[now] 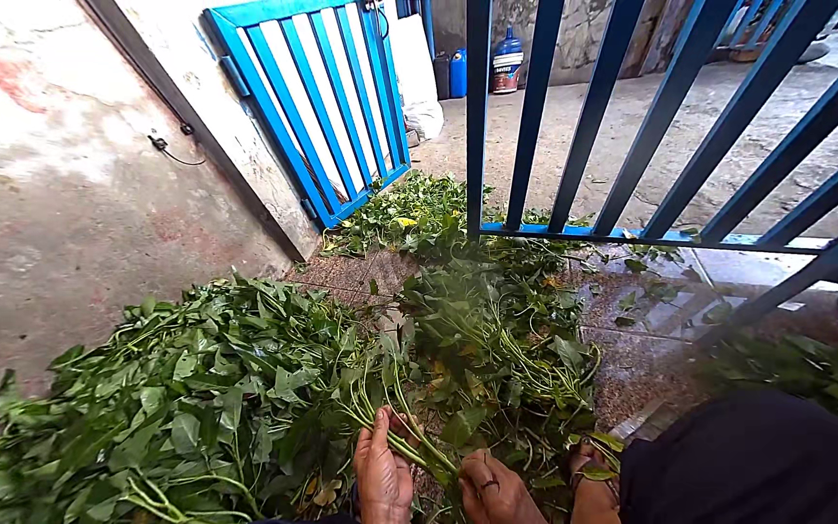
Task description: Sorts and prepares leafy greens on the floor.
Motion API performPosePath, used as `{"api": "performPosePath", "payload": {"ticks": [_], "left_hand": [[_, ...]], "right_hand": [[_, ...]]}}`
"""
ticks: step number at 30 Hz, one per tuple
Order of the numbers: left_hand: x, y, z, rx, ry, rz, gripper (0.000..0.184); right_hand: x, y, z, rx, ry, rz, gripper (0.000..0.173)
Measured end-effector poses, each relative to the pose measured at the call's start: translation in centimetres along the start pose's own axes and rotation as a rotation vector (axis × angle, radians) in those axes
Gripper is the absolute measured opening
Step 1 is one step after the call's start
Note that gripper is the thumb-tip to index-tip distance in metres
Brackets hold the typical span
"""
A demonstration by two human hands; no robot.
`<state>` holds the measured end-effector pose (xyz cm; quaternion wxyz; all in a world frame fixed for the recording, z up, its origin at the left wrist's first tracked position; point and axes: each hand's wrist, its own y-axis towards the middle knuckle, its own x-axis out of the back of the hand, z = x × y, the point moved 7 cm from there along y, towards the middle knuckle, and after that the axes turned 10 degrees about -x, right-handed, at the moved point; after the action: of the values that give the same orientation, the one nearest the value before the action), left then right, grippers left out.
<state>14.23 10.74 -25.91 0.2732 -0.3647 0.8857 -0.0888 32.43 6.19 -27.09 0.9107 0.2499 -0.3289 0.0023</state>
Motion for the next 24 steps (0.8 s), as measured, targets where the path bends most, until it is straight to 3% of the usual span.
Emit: {"api": "performPosePath", "payload": {"ticks": [5,14,24], "left_hand": [[-0.2,0.1,0.0,-0.026,-0.054,0.054,0.024],[-1.1,0.0,-0.3,-0.064,-0.079,0.196,0.025],[-1.0,0.1,1.0,0.068,-0.112,0.102,0.029]], "right_hand": [[0.8,0.3,0.7,0.140,-0.095,-0.085,0.008],[1.4,0.6,1.1,0.335,-0.230,-0.050,0.012],[2.1,0.1,1.0,0.426,-0.280,-0.090,0.013]]}}
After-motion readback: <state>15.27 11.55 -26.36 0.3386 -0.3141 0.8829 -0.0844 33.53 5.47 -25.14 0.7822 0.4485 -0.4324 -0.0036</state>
